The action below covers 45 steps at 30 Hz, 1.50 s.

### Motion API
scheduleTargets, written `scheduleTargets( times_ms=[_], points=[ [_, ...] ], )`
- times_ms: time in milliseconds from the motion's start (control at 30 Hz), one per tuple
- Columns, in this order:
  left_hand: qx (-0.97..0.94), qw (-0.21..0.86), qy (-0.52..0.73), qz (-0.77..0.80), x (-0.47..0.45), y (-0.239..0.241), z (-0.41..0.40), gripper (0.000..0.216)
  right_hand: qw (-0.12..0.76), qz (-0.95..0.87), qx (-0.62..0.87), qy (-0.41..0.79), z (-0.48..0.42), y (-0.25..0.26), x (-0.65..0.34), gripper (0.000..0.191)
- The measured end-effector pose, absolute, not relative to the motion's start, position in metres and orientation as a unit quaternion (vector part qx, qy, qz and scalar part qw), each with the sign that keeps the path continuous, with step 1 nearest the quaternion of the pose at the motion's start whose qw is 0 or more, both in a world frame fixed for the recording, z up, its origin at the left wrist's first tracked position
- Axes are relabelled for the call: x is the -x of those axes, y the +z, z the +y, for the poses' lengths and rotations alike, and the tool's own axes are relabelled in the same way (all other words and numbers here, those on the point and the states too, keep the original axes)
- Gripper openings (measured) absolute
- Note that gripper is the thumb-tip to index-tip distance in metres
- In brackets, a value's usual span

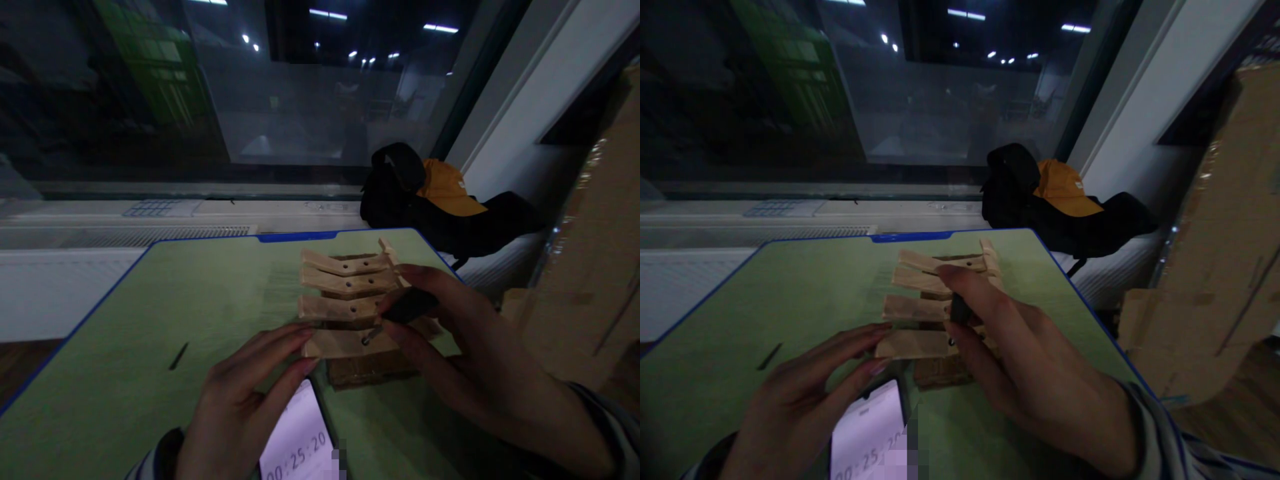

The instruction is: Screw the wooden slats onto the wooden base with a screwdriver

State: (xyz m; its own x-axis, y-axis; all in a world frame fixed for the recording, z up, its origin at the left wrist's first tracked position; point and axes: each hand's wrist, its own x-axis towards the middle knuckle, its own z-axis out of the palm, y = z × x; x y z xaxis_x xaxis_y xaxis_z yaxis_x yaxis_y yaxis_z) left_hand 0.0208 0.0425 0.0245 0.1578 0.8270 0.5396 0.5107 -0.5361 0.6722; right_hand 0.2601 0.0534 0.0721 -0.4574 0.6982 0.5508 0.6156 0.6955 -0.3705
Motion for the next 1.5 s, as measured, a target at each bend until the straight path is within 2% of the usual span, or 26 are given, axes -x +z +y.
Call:
scheduleTargets(
  times_ms=[133,400,733,967,1133,1500],
  points=[
    [-0.742,0.167,0.473,0.446,-0.0202,0.0241,0.0411,0.015,0.357,-0.845,0.392,0.067,0.0536,0.0710,-0.2606,0.053],
    [-0.747,0.176,0.469,0.437,-0.0195,0.0245,0.0419,0.019,0.390,-0.829,0.396,0.062,0.0532,0.0664,-0.2596,0.061],
    [-0.750,0.160,0.458,0.450,-0.0172,0.0207,0.0414,0.015,0.383,-0.829,0.404,0.056,0.0513,0.0642,-0.2621,0.065],
    [-0.757,0.173,0.449,0.442,-0.0151,0.0164,0.0413,0.027,0.396,-0.822,0.401,0.079,0.0509,0.0627,-0.2622,0.066],
    [-0.760,0.169,0.451,0.436,-0.0141,0.0175,0.0421,0.026,0.384,-0.828,0.405,0.052,0.0525,0.0661,-0.2618,0.065],
    [-0.747,0.173,0.455,0.452,-0.0170,0.0226,0.0406,0.017,0.384,-0.825,0.406,0.085,0.0507,0.0679,-0.2599,0.064]
  ],
)
